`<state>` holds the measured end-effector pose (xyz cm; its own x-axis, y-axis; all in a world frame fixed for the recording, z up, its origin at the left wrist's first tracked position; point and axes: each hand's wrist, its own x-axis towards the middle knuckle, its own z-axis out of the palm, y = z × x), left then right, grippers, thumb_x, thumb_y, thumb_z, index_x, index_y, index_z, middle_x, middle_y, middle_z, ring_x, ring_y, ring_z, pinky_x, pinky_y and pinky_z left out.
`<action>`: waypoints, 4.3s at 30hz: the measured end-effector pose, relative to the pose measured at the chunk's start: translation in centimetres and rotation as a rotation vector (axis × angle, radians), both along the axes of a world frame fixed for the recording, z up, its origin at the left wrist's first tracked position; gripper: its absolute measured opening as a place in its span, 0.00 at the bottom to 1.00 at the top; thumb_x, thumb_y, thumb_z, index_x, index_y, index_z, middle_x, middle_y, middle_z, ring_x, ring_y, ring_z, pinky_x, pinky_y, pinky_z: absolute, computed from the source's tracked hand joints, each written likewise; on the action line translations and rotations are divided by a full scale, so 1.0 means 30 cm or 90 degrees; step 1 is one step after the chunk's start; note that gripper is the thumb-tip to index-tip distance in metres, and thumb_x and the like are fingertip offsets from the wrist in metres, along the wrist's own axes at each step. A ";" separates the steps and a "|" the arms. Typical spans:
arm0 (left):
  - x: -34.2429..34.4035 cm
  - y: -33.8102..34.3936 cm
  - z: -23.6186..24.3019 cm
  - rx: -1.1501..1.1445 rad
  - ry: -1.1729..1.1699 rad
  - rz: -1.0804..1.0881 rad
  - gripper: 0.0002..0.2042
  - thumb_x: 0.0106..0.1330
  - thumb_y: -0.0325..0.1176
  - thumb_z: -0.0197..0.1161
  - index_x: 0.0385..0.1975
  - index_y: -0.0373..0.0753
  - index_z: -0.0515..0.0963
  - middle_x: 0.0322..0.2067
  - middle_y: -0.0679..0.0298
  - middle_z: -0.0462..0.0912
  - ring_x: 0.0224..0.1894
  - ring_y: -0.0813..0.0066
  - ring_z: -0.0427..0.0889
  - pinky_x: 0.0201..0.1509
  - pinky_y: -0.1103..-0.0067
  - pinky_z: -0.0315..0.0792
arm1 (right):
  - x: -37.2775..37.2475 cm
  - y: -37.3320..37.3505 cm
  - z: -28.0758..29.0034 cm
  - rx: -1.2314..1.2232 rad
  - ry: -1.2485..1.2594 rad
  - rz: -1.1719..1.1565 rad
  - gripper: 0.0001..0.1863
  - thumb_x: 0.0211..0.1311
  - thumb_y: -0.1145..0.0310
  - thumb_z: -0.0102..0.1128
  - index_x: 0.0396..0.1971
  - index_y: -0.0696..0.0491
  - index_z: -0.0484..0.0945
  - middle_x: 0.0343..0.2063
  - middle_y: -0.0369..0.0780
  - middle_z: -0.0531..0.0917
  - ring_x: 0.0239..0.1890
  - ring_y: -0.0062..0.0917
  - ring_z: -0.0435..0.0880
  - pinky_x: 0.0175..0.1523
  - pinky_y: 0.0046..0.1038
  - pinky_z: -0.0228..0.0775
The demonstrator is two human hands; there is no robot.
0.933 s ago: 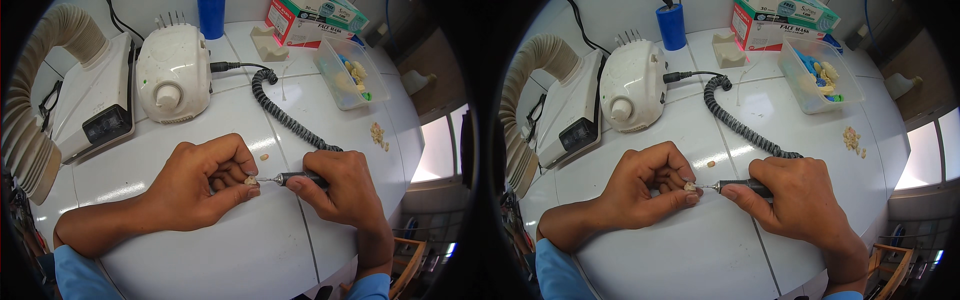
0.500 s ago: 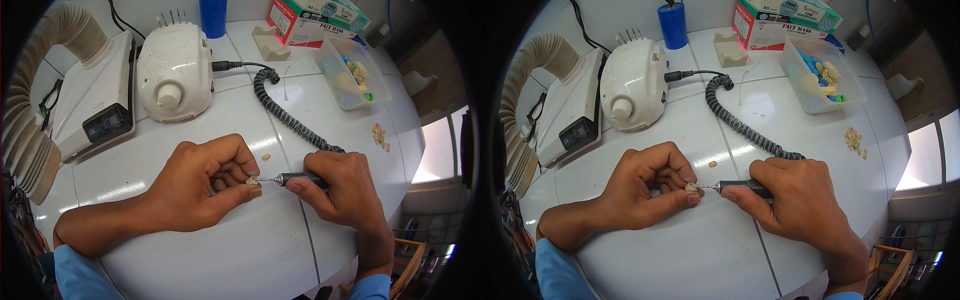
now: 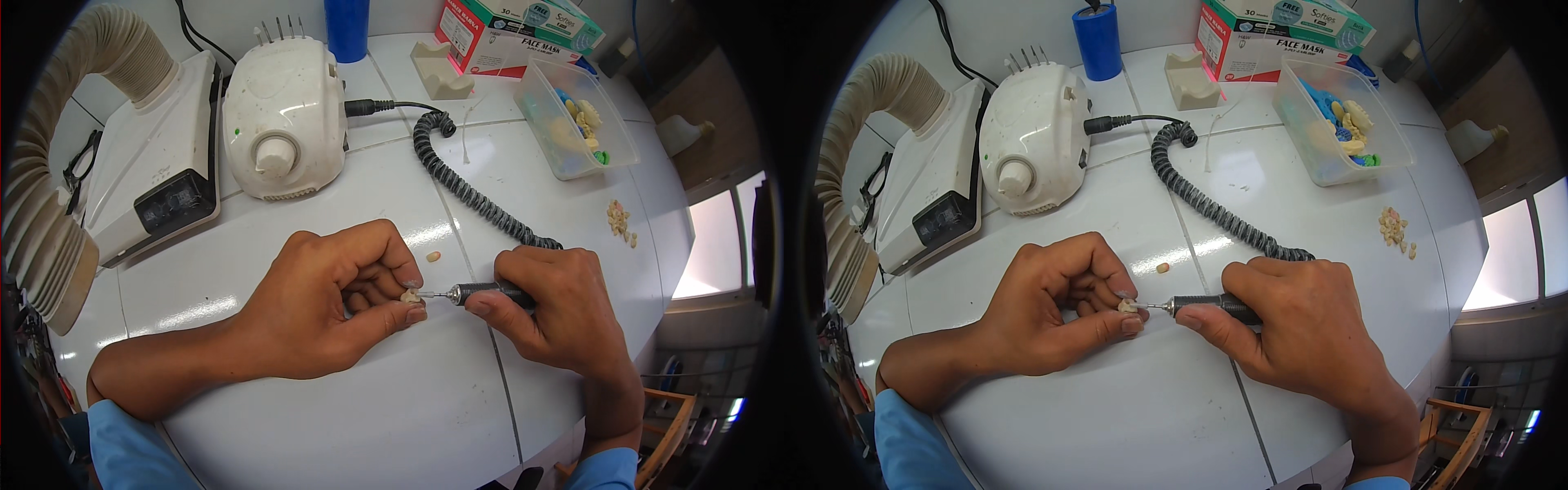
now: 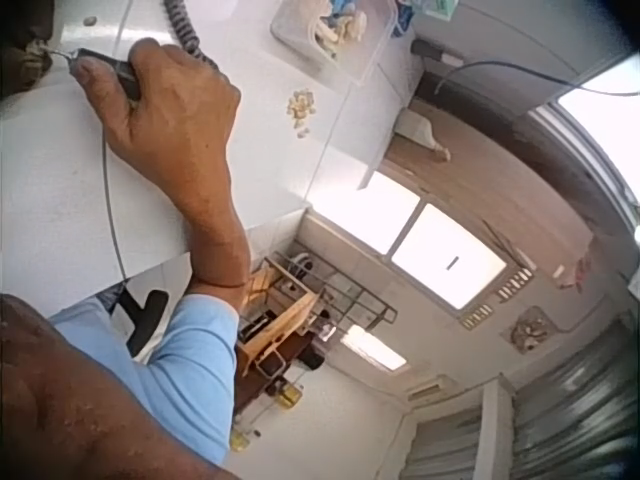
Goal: Polishing a dental crown using a rotary tool.
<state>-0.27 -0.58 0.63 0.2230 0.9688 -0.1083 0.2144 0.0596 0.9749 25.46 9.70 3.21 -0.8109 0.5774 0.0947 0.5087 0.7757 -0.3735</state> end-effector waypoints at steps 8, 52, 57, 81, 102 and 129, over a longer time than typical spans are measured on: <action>0.000 -0.001 0.001 0.000 -0.004 0.004 0.10 0.73 0.22 0.73 0.45 0.32 0.77 0.37 0.61 0.92 0.38 0.86 0.88 0.37 0.88 0.75 | 0.002 0.001 0.002 0.001 0.000 0.002 0.29 0.71 0.43 0.72 0.19 0.52 0.78 0.14 0.37 0.77 0.14 0.32 0.78 0.22 0.36 0.65; 0.003 -0.003 0.002 0.048 0.019 0.003 0.08 0.73 0.24 0.73 0.45 0.30 0.81 0.36 0.60 0.93 0.38 0.83 0.90 0.39 0.86 0.79 | 0.026 0.032 0.049 -0.131 0.052 -0.034 0.28 0.74 0.48 0.69 0.20 0.55 0.79 0.13 0.42 0.75 0.14 0.37 0.72 0.25 0.38 0.62; 0.010 -0.002 -0.010 0.044 0.038 -0.003 0.09 0.74 0.23 0.71 0.49 0.30 0.82 0.36 0.60 0.93 0.41 0.82 0.91 0.43 0.85 0.80 | 0.040 0.055 0.036 -0.132 0.108 -0.091 0.28 0.77 0.50 0.67 0.20 0.56 0.80 0.12 0.43 0.72 0.15 0.37 0.70 0.25 0.37 0.60; 0.002 0.008 -0.033 0.017 -0.100 -0.023 0.10 0.76 0.21 0.69 0.53 0.31 0.83 0.44 0.59 0.92 0.49 0.76 0.91 0.59 0.76 0.84 | 0.026 0.018 -0.014 -0.018 0.123 0.017 0.33 0.68 0.36 0.70 0.21 0.53 0.76 0.16 0.39 0.76 0.18 0.37 0.76 0.27 0.39 0.64; 0.012 0.020 -0.011 -0.014 -0.074 0.062 0.11 0.75 0.25 0.71 0.52 0.28 0.82 0.39 0.58 0.92 0.40 0.82 0.90 0.44 0.83 0.82 | -0.029 0.090 0.011 -0.211 -0.031 -0.108 0.40 0.77 0.31 0.56 0.18 0.54 0.79 0.11 0.40 0.74 0.16 0.34 0.75 0.26 0.39 0.62; 0.002 0.004 -0.020 0.073 -0.022 0.034 0.09 0.70 0.24 0.74 0.43 0.32 0.81 0.36 0.54 0.93 0.41 0.71 0.95 0.42 0.79 0.89 | 0.004 -0.002 -0.007 -0.003 -0.037 0.004 0.27 0.70 0.42 0.72 0.26 0.50 0.76 0.17 0.36 0.78 0.16 0.32 0.77 0.21 0.38 0.58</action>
